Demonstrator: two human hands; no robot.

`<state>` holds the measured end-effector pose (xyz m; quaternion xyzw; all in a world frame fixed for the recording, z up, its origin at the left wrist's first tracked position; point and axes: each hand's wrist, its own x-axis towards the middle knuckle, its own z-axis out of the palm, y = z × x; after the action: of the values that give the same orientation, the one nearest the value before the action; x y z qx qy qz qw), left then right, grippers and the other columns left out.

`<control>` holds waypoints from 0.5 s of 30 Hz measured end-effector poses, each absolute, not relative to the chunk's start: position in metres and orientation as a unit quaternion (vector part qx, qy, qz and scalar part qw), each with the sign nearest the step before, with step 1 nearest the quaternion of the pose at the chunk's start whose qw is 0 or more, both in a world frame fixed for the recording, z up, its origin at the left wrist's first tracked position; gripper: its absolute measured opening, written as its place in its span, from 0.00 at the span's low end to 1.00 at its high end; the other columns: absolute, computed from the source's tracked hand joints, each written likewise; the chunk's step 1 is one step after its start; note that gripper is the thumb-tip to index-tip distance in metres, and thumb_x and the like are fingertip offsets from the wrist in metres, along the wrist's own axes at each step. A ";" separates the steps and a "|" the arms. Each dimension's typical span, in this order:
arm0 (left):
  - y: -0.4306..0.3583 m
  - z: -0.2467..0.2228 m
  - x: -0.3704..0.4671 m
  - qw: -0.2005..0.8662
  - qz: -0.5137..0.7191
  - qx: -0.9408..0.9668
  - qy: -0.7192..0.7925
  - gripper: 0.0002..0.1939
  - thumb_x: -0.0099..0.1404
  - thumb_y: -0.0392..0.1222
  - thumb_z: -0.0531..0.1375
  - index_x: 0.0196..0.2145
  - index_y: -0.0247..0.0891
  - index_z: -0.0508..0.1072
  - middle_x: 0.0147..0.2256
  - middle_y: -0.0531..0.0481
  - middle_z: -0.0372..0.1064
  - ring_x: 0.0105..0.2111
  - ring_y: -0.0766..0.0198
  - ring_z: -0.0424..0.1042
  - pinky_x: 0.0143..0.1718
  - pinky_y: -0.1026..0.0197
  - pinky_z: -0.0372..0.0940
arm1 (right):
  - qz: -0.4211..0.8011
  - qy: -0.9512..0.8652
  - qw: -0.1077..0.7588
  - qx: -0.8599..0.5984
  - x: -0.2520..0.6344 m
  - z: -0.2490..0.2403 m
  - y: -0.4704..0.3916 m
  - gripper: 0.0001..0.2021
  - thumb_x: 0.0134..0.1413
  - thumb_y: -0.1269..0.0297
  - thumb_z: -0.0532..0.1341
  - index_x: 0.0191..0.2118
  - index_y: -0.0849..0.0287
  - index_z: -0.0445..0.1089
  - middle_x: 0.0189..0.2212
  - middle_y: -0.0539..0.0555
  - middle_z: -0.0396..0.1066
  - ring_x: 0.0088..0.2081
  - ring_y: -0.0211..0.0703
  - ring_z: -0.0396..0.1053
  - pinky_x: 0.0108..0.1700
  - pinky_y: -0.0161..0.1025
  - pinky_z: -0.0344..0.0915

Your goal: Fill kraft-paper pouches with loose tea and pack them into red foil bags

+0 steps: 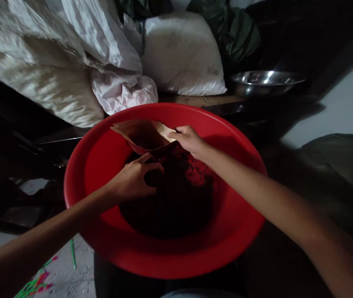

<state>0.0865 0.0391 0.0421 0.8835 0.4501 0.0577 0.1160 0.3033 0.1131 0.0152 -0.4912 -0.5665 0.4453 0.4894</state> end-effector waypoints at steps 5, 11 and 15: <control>0.025 0.055 0.083 0.092 0.137 0.872 0.461 0.25 0.53 0.39 0.67 0.50 0.49 0.80 0.58 0.48 0.65 0.48 0.52 0.75 0.49 0.55 0.72 | 0.363 -0.594 0.437 -0.570 0.311 0.016 0.120 0.12 0.56 0.60 0.62 0.26 0.58 0.66 0.19 0.44 0.55 0.22 0.33 0.53 0.26 0.33 0.47; 0.013 0.050 0.069 0.104 0.312 0.821 0.466 0.19 0.56 0.45 0.67 0.47 0.44 0.80 0.49 0.49 0.69 0.47 0.55 0.74 0.51 0.56 0.71 | 0.249 -0.630 0.328 -0.658 0.318 0.027 0.133 0.05 0.57 0.65 0.62 0.31 0.59 0.71 0.27 0.55 0.70 0.30 0.41 0.67 0.33 0.35 0.57; 0.001 0.054 0.073 0.100 0.375 0.798 0.460 0.19 0.55 0.45 0.68 0.45 0.42 0.80 0.48 0.49 0.70 0.47 0.55 0.74 0.51 0.55 0.71 | 0.255 -0.640 0.334 -0.644 0.311 0.024 0.132 0.09 0.62 0.61 0.60 0.36 0.60 0.72 0.30 0.57 0.74 0.30 0.43 0.70 0.33 0.36 0.61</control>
<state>0.0732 0.0008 0.0544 0.7983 0.4602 0.3754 0.1002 0.3112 0.1320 0.0241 -0.6435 -0.6396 0.2554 0.3340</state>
